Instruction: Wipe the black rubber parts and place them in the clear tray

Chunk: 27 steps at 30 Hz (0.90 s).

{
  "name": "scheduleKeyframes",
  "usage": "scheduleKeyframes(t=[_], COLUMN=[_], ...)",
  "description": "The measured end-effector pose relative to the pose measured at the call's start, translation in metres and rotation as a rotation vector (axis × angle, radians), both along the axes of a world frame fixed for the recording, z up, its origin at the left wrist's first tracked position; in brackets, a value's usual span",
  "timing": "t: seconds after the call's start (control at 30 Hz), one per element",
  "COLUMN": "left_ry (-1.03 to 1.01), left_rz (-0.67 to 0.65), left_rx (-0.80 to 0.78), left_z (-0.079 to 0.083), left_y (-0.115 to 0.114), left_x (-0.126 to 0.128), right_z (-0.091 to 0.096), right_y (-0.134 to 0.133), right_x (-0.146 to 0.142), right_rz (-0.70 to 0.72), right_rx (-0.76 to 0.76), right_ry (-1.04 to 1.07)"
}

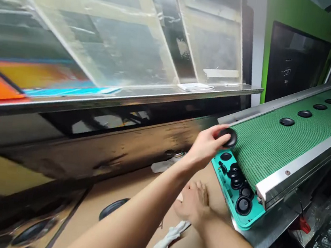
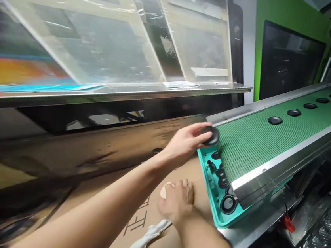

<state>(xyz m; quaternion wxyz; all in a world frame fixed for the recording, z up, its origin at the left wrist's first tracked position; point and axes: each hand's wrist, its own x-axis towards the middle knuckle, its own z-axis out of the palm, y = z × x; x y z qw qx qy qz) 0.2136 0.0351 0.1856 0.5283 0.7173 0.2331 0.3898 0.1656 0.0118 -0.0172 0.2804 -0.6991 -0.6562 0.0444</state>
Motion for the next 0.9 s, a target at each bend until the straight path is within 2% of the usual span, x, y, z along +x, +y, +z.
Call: scheduleKeyframes(t=[0.07,0.13,0.2,0.23,0.3,0.4,0.47,0.53,0.63,0.73,0.9], left_ry=[-0.103,-0.209,-0.283,-0.306,-0.335,-0.435,-0.550,-0.650,-0.765,-0.832,-0.866], left_rz=[0.035,0.223,0.404,0.432,0.451,0.446,0.394,0.323,0.201,0.089,0.117], left_rx=[-0.286,-0.537,-0.710,-0.751,-0.776,-0.770,-0.771,-0.789,-0.853,-0.943,-1.032], left_z=[-0.027,-0.062,-0.101,-0.119,-0.150,-0.179,-0.185,-0.185,-0.178,-0.175,-0.178], left_y=[0.002,-0.001,-0.008,-0.012,-0.019,-0.023,-0.023,-0.023,-0.024,-0.025,-0.020], left_x=[-0.063,-0.126,-0.180,-0.201,-0.228,-0.238,-0.232,-0.225,-0.221,-0.223,-0.229], right_z=[0.006,0.011,0.014,0.016,0.018,0.021,0.024,0.026,0.028,0.027,0.030], right_y=[-0.005,-0.007,-0.008,-0.008,-0.007,-0.007,-0.010,-0.015,-0.024,-0.031,-0.039], right_x=[0.004,0.008,0.010,0.011,0.011,0.005,-0.004,-0.015,-0.032,-0.047,-0.066], right_rz=[0.006,0.013,-0.001,-0.012,-0.026,-0.009,0.050,0.138,0.229,0.218,0.354], right_rx=[-0.008,-0.028,-0.018,-0.007,0.036,0.179,0.282,0.339,0.348,0.332,0.251], right_ry=[0.012,0.016,0.028,0.039,0.068,0.148,0.202,0.216,0.168,0.072,-0.128])
